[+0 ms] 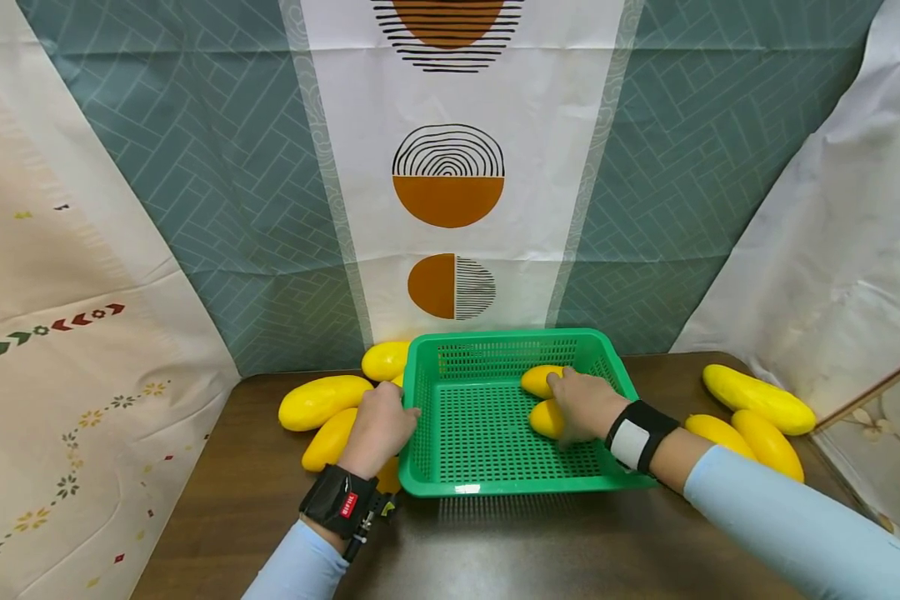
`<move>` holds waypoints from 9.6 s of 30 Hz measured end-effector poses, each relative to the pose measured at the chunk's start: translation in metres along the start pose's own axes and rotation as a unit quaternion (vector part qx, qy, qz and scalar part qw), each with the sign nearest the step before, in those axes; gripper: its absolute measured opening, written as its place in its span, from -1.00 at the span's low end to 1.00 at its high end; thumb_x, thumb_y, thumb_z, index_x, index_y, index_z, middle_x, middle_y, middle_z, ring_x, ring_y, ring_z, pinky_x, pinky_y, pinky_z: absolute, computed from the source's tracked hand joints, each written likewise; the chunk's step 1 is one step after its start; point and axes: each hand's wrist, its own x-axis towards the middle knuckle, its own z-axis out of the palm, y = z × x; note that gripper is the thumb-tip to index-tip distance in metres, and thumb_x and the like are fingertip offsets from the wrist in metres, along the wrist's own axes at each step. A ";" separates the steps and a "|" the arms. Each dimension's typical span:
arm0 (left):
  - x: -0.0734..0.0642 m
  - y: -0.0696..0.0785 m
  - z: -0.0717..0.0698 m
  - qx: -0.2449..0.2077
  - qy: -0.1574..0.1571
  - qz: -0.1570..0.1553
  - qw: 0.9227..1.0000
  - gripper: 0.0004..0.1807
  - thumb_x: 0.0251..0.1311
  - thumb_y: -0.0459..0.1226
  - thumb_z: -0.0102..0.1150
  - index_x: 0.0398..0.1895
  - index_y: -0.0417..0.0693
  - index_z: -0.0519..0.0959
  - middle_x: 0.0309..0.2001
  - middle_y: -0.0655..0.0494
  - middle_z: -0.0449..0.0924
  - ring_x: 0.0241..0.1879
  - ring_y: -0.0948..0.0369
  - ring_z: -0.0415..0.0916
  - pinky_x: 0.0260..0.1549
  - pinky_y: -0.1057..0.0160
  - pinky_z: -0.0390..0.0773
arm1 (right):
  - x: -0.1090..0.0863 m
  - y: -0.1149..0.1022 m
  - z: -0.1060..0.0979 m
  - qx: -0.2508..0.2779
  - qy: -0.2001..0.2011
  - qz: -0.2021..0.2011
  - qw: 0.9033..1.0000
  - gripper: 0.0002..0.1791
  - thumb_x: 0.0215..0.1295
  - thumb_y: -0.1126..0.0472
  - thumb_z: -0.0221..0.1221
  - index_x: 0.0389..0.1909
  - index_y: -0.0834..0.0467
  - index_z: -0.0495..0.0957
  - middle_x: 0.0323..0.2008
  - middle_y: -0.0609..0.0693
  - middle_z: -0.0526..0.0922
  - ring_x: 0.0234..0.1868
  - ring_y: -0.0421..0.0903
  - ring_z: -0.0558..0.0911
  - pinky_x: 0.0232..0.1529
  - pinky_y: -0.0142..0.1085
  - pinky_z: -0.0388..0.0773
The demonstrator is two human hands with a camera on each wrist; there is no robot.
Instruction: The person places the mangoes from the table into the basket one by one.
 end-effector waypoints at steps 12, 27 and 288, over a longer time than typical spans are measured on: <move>0.001 -0.001 0.001 -0.001 0.003 -0.005 1.000 -0.69 0.22 -0.23 0.15 -0.11 -0.33 0.50 -0.50 -0.05 0.46 -0.66 0.19 0.45 -0.70 0.34 0.47 | -0.029 0.045 -0.046 0.105 0.146 0.000 0.984 -0.58 0.11 -0.10 0.26 -0.16 0.09 0.44 -0.25 -0.03 0.47 -0.32 -0.12 0.46 -0.35 -0.25 0.47; 0.001 0.000 0.002 0.007 0.001 -0.013 1.000 -0.63 0.21 -0.23 0.16 -0.04 -0.34 0.48 -0.47 -0.07 0.46 -0.66 0.18 0.44 -0.73 0.33 0.46 | -0.074 0.120 -0.036 0.146 0.183 0.079 0.969 -0.30 0.14 -0.14 0.22 0.14 0.27 0.35 0.07 0.29 0.33 -0.17 0.10 0.48 -0.22 -0.02 0.50; 0.001 0.002 0.003 0.000 0.004 -0.025 1.000 -0.56 0.18 -0.24 0.19 0.05 -0.34 0.45 -0.36 -0.10 0.48 -0.63 0.19 0.47 -0.72 0.33 0.48 | -0.119 0.105 0.056 0.175 0.034 0.117 0.977 -0.30 -0.15 0.00 0.39 -0.05 0.36 0.43 -0.39 -0.02 0.49 -0.42 -0.07 0.41 -0.38 -0.16 0.43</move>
